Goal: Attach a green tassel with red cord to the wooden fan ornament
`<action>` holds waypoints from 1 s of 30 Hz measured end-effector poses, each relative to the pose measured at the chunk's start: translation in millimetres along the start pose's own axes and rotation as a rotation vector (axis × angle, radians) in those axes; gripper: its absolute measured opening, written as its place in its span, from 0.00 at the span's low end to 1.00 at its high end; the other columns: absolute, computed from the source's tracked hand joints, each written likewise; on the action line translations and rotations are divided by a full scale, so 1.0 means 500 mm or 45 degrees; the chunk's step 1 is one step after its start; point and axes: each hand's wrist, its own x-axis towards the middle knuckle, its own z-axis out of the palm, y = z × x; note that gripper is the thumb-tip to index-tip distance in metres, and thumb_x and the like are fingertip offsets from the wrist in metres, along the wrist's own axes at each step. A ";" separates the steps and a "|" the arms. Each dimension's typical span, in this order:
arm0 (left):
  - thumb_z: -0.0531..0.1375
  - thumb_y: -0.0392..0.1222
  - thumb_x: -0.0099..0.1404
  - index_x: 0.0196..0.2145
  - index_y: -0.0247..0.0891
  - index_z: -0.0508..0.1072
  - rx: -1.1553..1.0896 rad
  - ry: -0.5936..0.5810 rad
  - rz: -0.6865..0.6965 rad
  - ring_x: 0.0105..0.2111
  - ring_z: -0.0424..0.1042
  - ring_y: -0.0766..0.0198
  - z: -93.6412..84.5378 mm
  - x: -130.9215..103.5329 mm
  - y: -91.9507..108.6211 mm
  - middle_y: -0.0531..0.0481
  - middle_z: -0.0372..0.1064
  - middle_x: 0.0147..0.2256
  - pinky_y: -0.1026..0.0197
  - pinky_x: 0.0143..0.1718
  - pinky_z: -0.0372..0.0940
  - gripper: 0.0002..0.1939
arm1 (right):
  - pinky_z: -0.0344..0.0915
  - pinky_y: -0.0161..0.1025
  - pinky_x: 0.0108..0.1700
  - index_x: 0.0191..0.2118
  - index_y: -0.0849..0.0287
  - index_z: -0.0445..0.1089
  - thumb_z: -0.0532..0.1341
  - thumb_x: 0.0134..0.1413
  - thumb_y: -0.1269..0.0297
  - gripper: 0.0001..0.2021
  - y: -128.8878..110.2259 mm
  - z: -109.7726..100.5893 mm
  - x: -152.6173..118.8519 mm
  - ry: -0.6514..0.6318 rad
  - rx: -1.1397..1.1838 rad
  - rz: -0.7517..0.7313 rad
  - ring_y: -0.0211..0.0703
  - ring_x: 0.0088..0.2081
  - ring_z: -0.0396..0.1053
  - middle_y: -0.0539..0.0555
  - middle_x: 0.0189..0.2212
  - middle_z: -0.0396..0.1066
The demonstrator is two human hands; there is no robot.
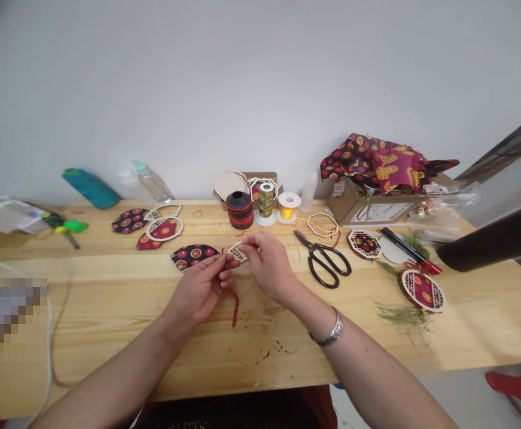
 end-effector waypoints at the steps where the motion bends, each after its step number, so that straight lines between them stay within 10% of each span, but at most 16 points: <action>1: 0.69 0.36 0.49 0.27 0.27 0.73 -0.005 -0.009 -0.003 0.19 0.58 0.75 0.000 0.000 0.000 0.44 0.71 0.26 0.70 0.20 0.54 0.10 | 0.59 0.36 0.35 0.29 0.59 0.67 0.56 0.58 0.70 0.07 0.000 0.008 -0.010 0.004 -0.032 -0.050 0.39 0.32 0.64 0.51 0.28 0.69; 8: 0.69 0.37 0.50 0.28 0.29 0.75 -0.029 -0.083 0.062 0.21 0.58 0.75 -0.006 0.005 0.000 0.51 0.66 0.24 0.70 0.21 0.56 0.10 | 0.62 0.40 0.38 0.30 0.58 0.65 0.54 0.59 0.72 0.07 -0.003 0.032 -0.042 -0.060 -0.246 -0.372 0.44 0.35 0.65 0.55 0.31 0.70; 30: 0.69 0.40 0.51 0.27 0.29 0.76 0.012 -0.086 0.098 0.20 0.56 0.76 -0.009 0.005 0.002 0.50 0.67 0.26 0.70 0.20 0.54 0.10 | 0.61 0.42 0.39 0.30 0.61 0.69 0.57 0.57 0.73 0.06 0.015 0.031 -0.038 -0.261 -0.461 -0.374 0.45 0.34 0.63 0.55 0.29 0.71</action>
